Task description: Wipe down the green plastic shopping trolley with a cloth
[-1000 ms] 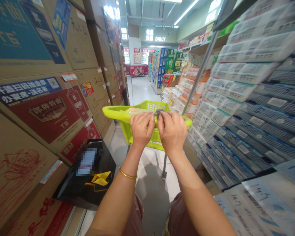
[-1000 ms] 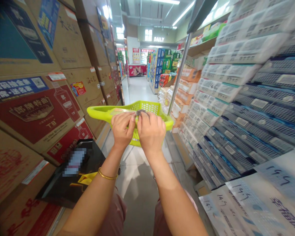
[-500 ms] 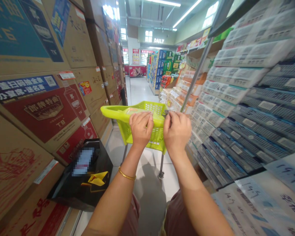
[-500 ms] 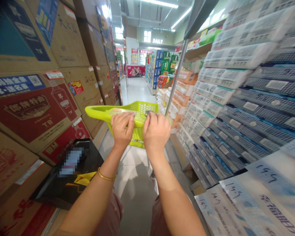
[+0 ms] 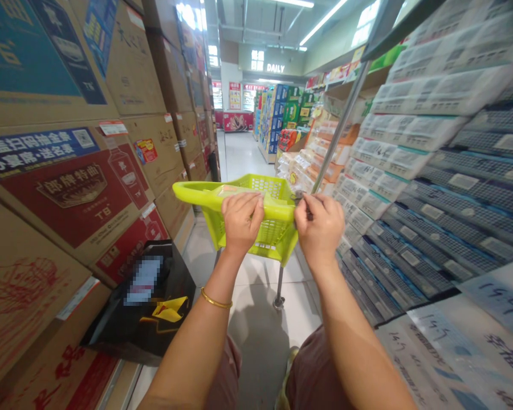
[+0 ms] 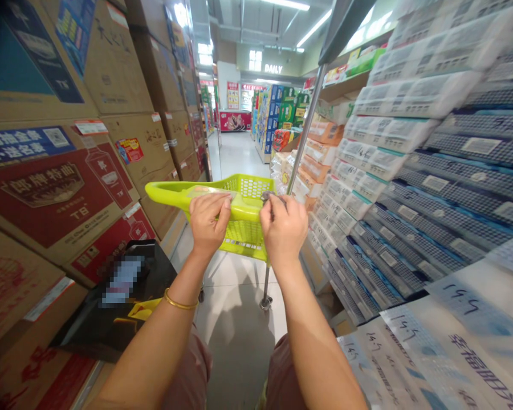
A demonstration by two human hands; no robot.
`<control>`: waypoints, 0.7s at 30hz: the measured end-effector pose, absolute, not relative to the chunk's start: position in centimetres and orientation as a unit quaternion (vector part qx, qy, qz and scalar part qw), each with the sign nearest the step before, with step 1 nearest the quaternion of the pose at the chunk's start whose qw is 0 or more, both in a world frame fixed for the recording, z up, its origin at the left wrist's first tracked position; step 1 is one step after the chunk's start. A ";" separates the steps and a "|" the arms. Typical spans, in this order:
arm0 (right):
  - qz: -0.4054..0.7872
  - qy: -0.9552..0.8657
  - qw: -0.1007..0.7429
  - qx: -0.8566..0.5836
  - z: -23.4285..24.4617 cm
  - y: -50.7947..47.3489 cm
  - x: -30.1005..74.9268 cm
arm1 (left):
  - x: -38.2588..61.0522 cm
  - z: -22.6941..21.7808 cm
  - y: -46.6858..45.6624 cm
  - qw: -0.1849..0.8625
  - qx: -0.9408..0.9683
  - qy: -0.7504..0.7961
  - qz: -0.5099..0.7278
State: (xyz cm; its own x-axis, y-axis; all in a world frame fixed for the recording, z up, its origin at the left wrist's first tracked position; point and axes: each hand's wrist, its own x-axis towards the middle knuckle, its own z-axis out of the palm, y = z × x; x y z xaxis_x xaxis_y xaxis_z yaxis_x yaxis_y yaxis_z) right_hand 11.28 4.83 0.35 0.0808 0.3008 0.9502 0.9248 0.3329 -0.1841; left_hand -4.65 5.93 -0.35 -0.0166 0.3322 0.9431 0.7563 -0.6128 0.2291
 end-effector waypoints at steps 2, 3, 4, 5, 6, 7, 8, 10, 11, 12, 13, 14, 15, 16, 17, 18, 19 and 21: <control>-0.285 -0.593 0.554 -0.511 0.3 5.2 12.5 | -4.4 -0.4 5.9 0.174 -0.672 -0.405 -0.595; -0.282 -0.584 0.560 -0.516 0.3 5.3 12.9 | -4.3 -0.4 5.8 0.172 -0.670 -0.408 -0.597; -0.281 -0.577 0.564 -0.519 0.3 5.4 13.0 | -4.2 -0.4 5.8 0.169 -0.668 -0.410 -0.598; -0.281 -0.571 0.568 -0.521 0.3 5.5 12.9 | -4.0 -0.4 5.7 0.165 -0.666 -0.413 -0.599; -0.282 -0.567 0.571 -0.523 0.3 5.5 12.7 | -3.9 -0.4 5.6 0.162 -0.664 -0.416 -0.599; -0.281 -0.566 0.573 -0.523 0.4 5.4 12.2 | -3.8 -0.5 5.6 0.159 -0.662 -0.420 -0.600; -0.277 -0.568 0.573 -0.522 0.4 5.3 11.5 | -3.7 -0.5 5.6 0.158 -0.659 -0.423 -0.601; -0.262 -0.585 0.571 -0.512 0.5 4.8 9.8 | -3.7 -0.6 5.7 0.161 -0.653 -0.426 -0.605; -0.253 -0.600 0.569 -0.503 0.4 4.5 8.8 | -3.7 -0.6 5.7 0.163 -0.650 -0.428 -0.606; -0.244 -0.616 0.566 -0.490 0.4 4.3 7.9 | -3.7 -0.7 5.8 0.167 -0.648 -0.430 -0.606; -0.236 -0.633 0.563 -0.476 0.3 4.0 7.0 | -3.7 -0.8 5.9 0.171 -0.647 -0.430 -0.606; -0.232 -0.643 0.563 -0.465 0.2 3.8 6.4 | -3.8 -0.8 5.9 0.175 -0.647 -0.429 -0.605; -0.231 -0.651 0.562 -0.456 0.1 3.7 5.9 | -3.8 -0.8 6.0 0.180 -0.648 -0.426 -0.605; -0.233 -0.656 0.560 -0.449 0.0 3.7 5.6 | -3.9 -0.9 6.0 0.184 -0.649 -0.423 -0.605; -0.238 -0.659 0.557 -0.445 -0.1 3.7 5.5 | -3.9 -0.8 6.0 0.186 -0.651 -0.420 -0.604; -0.243 -0.663 0.552 -0.444 -0.1 3.8 5.7 | -3.9 -0.8 6.0 0.186 -0.654 -0.418 -0.603; -0.248 -0.667 0.545 -0.443 -0.1 3.9 6.1 | -4.0 -0.8 6.0 0.184 -0.656 -0.418 -0.600; -0.252 -0.670 0.535 -0.449 -0.1 4.2 7.1 | -4.0 -0.6 5.9 0.175 -0.661 -0.423 -0.594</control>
State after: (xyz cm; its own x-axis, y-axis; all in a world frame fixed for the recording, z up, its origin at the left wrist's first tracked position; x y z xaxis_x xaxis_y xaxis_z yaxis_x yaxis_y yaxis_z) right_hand 7.11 4.16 -0.09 -0.0249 0.3330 0.9426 0.8713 0.4696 -0.1429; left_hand -4.00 5.89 -0.63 -0.0638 0.3515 0.9340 0.7669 -0.5816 0.2712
